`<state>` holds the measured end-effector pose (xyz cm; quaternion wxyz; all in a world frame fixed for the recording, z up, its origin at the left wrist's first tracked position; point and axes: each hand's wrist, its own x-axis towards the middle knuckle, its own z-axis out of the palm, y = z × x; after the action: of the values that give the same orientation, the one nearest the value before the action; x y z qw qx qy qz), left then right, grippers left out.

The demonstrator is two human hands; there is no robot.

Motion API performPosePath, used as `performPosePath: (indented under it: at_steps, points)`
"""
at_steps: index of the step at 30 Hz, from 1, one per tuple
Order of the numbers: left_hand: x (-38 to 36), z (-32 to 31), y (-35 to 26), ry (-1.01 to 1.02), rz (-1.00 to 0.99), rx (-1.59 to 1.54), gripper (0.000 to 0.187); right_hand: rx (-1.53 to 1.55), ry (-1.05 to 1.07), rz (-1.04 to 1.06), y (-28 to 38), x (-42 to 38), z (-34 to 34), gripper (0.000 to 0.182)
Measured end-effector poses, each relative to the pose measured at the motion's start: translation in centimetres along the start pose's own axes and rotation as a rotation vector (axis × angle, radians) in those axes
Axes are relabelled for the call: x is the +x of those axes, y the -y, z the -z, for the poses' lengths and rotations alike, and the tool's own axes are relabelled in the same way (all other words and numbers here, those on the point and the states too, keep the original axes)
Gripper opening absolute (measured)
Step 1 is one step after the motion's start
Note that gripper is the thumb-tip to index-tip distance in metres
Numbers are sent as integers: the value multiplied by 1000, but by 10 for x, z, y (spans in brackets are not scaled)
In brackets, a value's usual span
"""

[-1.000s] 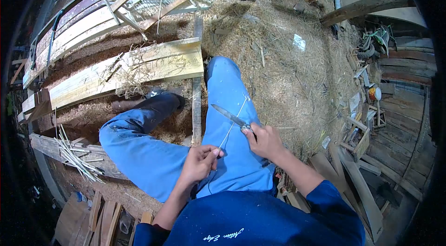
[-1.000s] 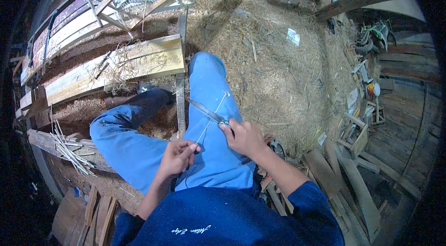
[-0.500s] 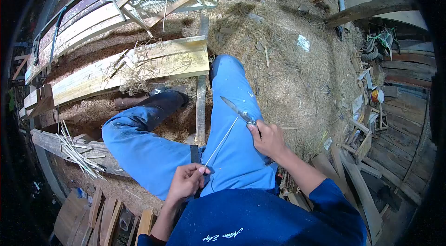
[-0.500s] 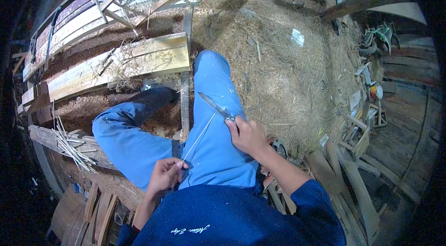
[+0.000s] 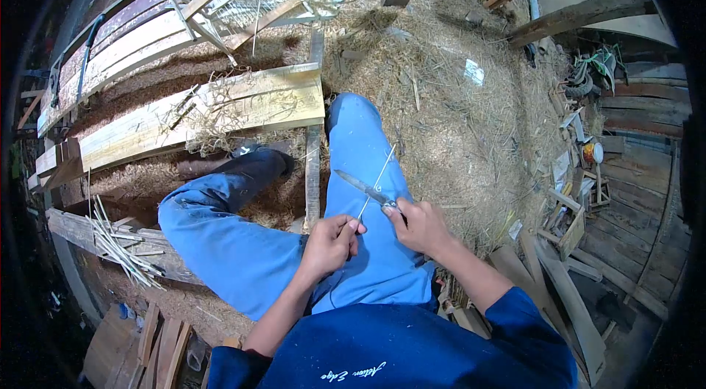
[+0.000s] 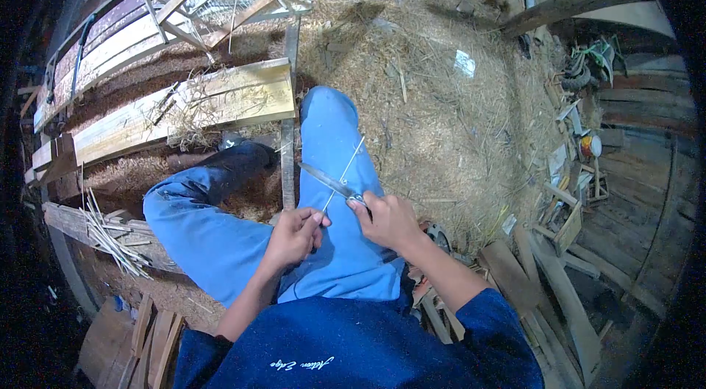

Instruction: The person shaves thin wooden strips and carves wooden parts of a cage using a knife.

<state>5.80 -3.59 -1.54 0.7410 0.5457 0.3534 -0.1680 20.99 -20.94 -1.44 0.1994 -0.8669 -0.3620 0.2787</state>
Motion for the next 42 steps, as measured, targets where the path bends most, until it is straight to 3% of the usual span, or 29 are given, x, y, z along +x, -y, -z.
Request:
performPosePath:
  at_steps: [13,24,28,42]
  points:
    - [-99,45,29,-31,173,-90,27,-39,-72,-36,-7,11,-8,41]
    - [18,-12,-11,-29,36,-154,26,41,-9,33,0,-1,0,39]
    - [25,-13,-11,-59,15,-122,25,15,39,7,-1,0,2,41]
    - [-91,39,25,-64,148,-111,26,-14,-36,-70,-8,12,-8,43]
